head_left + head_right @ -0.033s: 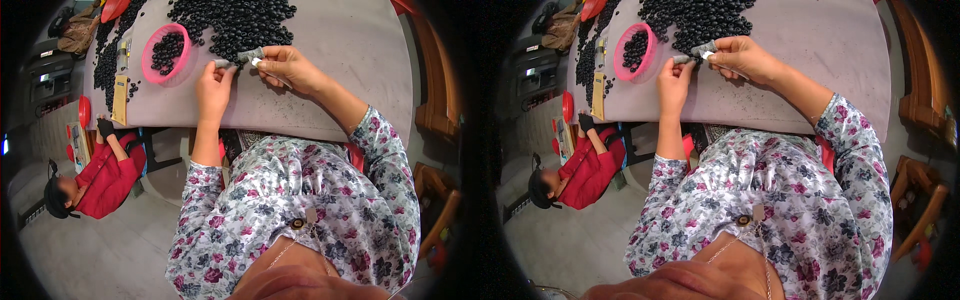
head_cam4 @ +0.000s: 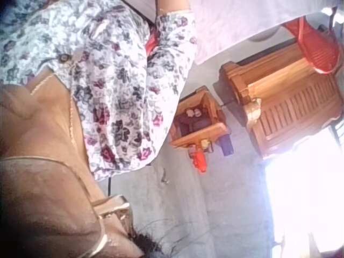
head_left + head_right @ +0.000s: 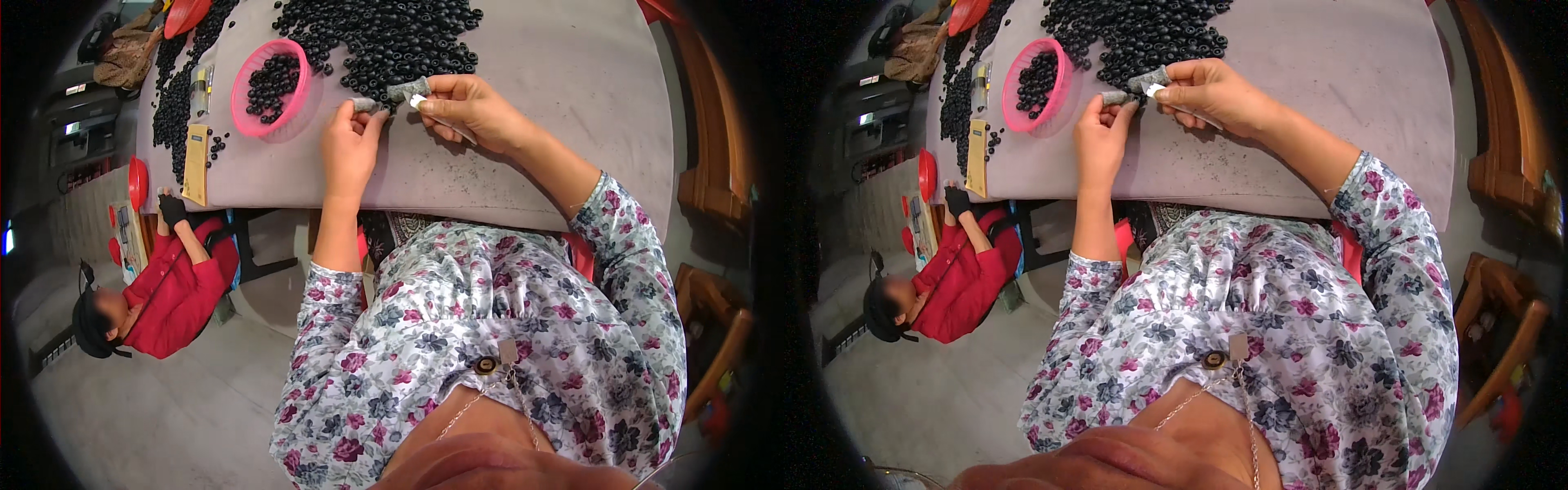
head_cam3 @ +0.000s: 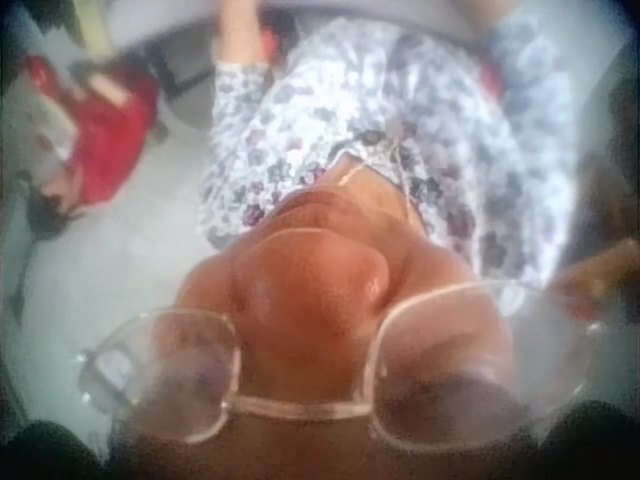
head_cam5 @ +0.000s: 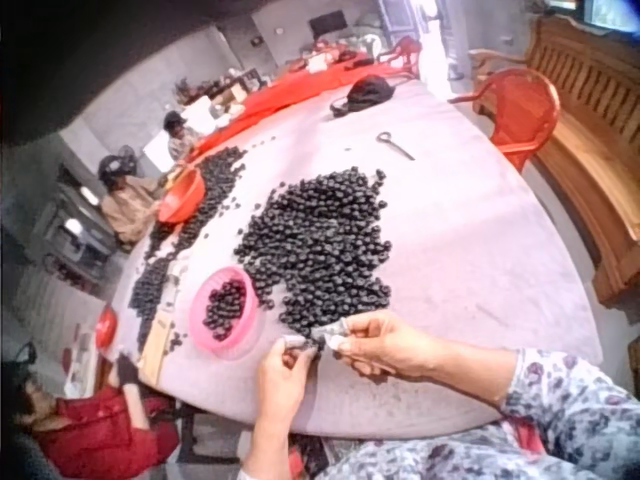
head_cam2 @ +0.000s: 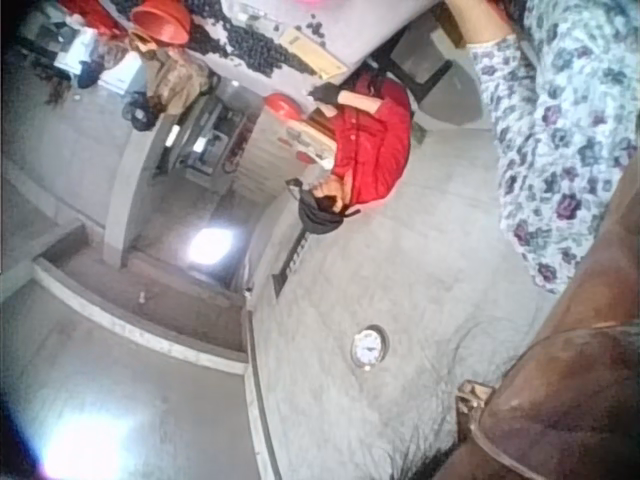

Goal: The recorder is wrapping small black spherical objects in silver foil and placing them into a container.

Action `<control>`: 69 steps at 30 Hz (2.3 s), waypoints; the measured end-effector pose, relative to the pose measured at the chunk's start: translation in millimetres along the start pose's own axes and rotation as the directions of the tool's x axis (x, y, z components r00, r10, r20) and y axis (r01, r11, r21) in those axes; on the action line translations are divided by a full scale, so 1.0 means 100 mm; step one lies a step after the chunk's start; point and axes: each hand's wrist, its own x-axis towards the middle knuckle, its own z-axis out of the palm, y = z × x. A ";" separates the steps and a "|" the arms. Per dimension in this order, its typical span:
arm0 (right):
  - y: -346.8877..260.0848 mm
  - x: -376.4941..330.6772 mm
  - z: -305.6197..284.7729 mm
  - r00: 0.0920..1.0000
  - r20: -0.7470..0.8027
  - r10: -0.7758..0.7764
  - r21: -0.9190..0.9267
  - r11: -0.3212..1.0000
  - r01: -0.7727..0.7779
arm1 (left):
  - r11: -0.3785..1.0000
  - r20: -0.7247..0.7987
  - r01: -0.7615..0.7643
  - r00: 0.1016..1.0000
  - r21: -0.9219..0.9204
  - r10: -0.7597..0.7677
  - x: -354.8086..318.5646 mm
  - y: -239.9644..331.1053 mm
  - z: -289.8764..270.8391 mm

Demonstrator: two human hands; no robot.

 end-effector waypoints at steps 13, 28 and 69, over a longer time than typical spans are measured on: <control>0.06 0.07 -0.01 0.997 0.075 -0.011 -0.156 0.987 0.023 | 0.945 -0.046 0.026 0.998 -0.326 -0.044 -0.16 -0.22 0.10; 0.02 -0.01 0.08 0.986 0.167 0.025 -0.280 0.960 0.023 | 0.101 0.528 0.536 0.843 -0.838 -0.103 -0.26 -0.09 0.08; 0.03 -0.03 0.07 0.988 0.147 0.053 -0.297 0.955 -0.007 | 0.072 0.569 0.567 0.822 -0.821 0.021 -0.34 -0.12 0.09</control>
